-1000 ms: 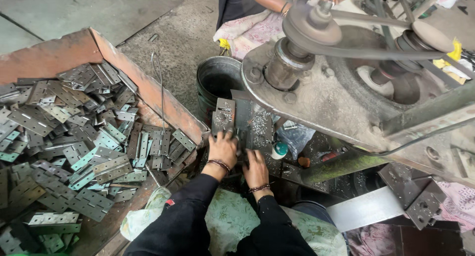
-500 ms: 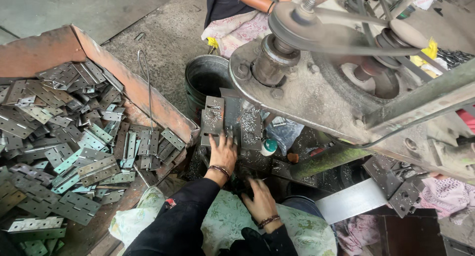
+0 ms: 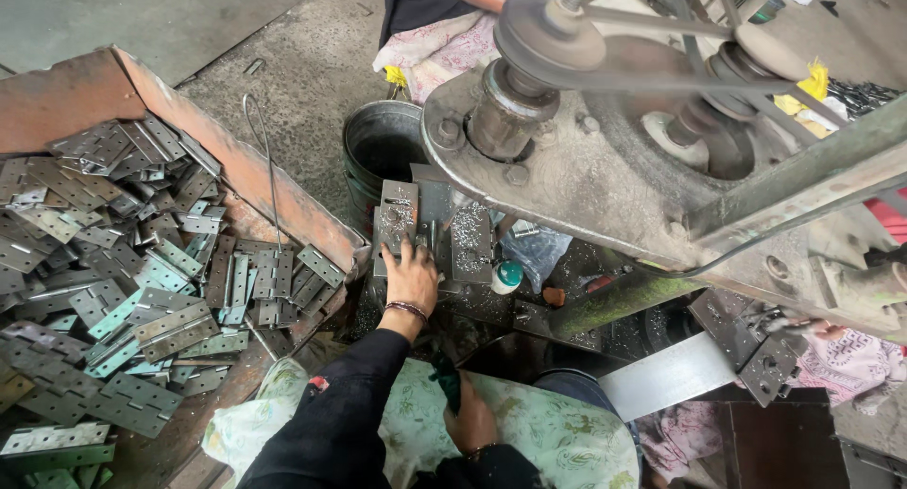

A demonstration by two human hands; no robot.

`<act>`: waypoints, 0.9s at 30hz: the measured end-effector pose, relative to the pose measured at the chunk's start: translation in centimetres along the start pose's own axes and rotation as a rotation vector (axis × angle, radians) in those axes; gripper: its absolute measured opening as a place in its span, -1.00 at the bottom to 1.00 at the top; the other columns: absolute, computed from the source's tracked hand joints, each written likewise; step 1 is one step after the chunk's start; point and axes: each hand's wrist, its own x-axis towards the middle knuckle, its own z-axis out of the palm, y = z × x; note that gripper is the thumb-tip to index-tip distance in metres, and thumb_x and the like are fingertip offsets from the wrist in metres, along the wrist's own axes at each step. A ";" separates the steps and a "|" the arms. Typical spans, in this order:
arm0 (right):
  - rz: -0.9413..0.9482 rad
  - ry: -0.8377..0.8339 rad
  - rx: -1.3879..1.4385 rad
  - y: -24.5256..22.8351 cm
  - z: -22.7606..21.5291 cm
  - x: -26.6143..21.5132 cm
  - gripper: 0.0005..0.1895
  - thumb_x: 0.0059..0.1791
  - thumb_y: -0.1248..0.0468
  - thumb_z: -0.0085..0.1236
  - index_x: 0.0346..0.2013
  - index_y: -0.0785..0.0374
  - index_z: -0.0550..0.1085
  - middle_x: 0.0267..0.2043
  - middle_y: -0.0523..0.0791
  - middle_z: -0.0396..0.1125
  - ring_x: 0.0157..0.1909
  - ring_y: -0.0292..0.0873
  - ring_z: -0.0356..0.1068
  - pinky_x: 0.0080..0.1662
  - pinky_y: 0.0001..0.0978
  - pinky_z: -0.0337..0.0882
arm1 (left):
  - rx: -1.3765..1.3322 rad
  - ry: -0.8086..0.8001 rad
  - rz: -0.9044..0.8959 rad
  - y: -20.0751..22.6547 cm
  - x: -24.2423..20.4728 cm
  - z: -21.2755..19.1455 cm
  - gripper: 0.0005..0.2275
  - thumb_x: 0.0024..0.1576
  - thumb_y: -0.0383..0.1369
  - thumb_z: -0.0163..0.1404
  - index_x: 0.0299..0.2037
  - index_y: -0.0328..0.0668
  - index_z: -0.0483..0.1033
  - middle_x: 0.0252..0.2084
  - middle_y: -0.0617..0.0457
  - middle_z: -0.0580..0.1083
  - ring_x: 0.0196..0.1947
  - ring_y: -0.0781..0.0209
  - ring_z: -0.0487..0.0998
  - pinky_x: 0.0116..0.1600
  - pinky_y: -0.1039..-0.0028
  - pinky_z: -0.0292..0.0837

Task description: The person operates a manual press machine to process metal brackets. They pick brackets from a bin, place them under the press, activate the press with a foot pedal, and return the processed brackets to the bin. The task is repeated continuously throughout the clip.

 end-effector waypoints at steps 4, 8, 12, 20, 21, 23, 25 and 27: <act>0.343 -0.396 -0.001 0.9 0.0 0.7 -0.11 0.04 0.13 0.08 0.55 0.19 -0.13 -0.23 0.20 0.48 -0.22 0.33 0.47 -0.18 0.12 0.44 | -0.034 0.085 -0.010 0.0 -0.7 0.3 -0.58 0.24 -0.16 -0.21 0.22 -0.13 0.46 0.33 0.00 0.30 0.46 -0.20 0.01 0.37 -0.43 -0.19; 0.202 -0.284 -0.057 1.0 -2.6 2.6 -0.11 -0.06 0.07 0.21 0.46 0.22 0.01 -0.15 0.21 0.47 -0.15 0.28 0.48 -0.16 0.10 0.48 | -0.024 0.031 -0.031 -0.4 0.7 0.2 -0.63 0.26 -0.21 -0.22 0.17 -0.11 0.49 0.38 -0.01 0.27 0.49 -0.19 -0.02 0.38 -0.43 -0.19; 0.189 -0.169 -0.105 2.0 -1.5 2.2 -0.15 -0.07 0.00 0.26 0.41 0.18 0.13 -0.14 0.21 0.46 -0.12 0.29 0.47 -0.12 0.11 0.47 | -0.044 0.070 -0.024 -0.4 2.2 1.0 -0.66 0.23 -0.27 -0.18 0.12 -0.10 0.54 0.40 0.02 0.28 0.50 -0.18 0.00 0.40 -0.40 -0.19; 0.217 -0.206 0.025 3.7 2.2 1.3 -0.10 -0.08 0.08 0.19 0.48 0.13 0.02 -0.19 0.22 0.47 -0.19 0.33 0.46 -0.16 0.13 0.46 | -0.078 0.098 -0.076 -0.5 2.1 1.0 -0.68 0.27 -0.23 -0.20 0.07 -0.07 0.58 0.41 0.02 0.27 0.52 -0.18 -0.02 0.42 -0.38 -0.19; 0.258 -0.223 0.016 3.4 1.7 1.2 -0.10 -0.08 0.09 0.16 0.50 0.10 0.00 -0.20 0.20 0.48 -0.21 0.33 0.46 -0.18 0.15 0.46 | -0.057 0.076 -0.076 -0.4 2.0 0.9 -0.68 0.29 -0.23 -0.20 0.07 -0.07 0.59 0.42 0.01 0.28 0.54 -0.19 -0.02 0.43 -0.38 -0.19; 0.214 -0.225 -0.082 2.8 -0.7 2.9 -0.11 -0.10 0.06 0.23 0.45 0.13 0.06 -0.19 0.18 0.48 -0.21 0.30 0.48 -0.18 0.12 0.47 | -0.034 0.033 -0.083 -1.1 3.3 0.0 -0.67 0.27 -0.19 -0.21 0.05 -0.06 0.58 0.45 0.00 0.20 0.52 -0.22 -0.08 0.40 -0.42 -0.21; 0.204 -0.231 -0.110 2.2 -1.8 2.1 -0.14 -0.09 0.03 0.26 0.42 0.14 0.11 -0.19 0.16 0.48 -0.21 0.27 0.50 -0.20 0.10 0.48 | -0.035 0.033 -0.097 -1.0 3.0 0.1 -0.68 0.26 -0.19 -0.20 0.03 -0.05 0.59 0.47 0.01 0.18 0.52 -0.24 -0.09 0.38 -0.44 -0.22; 0.174 -0.213 -0.079 1.6 -2.2 2.3 -0.18 -0.06 -0.01 0.25 0.39 0.15 0.15 -0.22 0.16 0.48 -0.23 0.25 0.51 -0.23 0.09 0.49 | -0.049 0.128 -0.152 -1.4 3.7 -0.4 -0.70 0.27 -0.24 -0.19 0.02 -0.05 0.61 0.48 0.04 0.21 0.53 -0.23 -0.07 0.39 -0.44 -0.19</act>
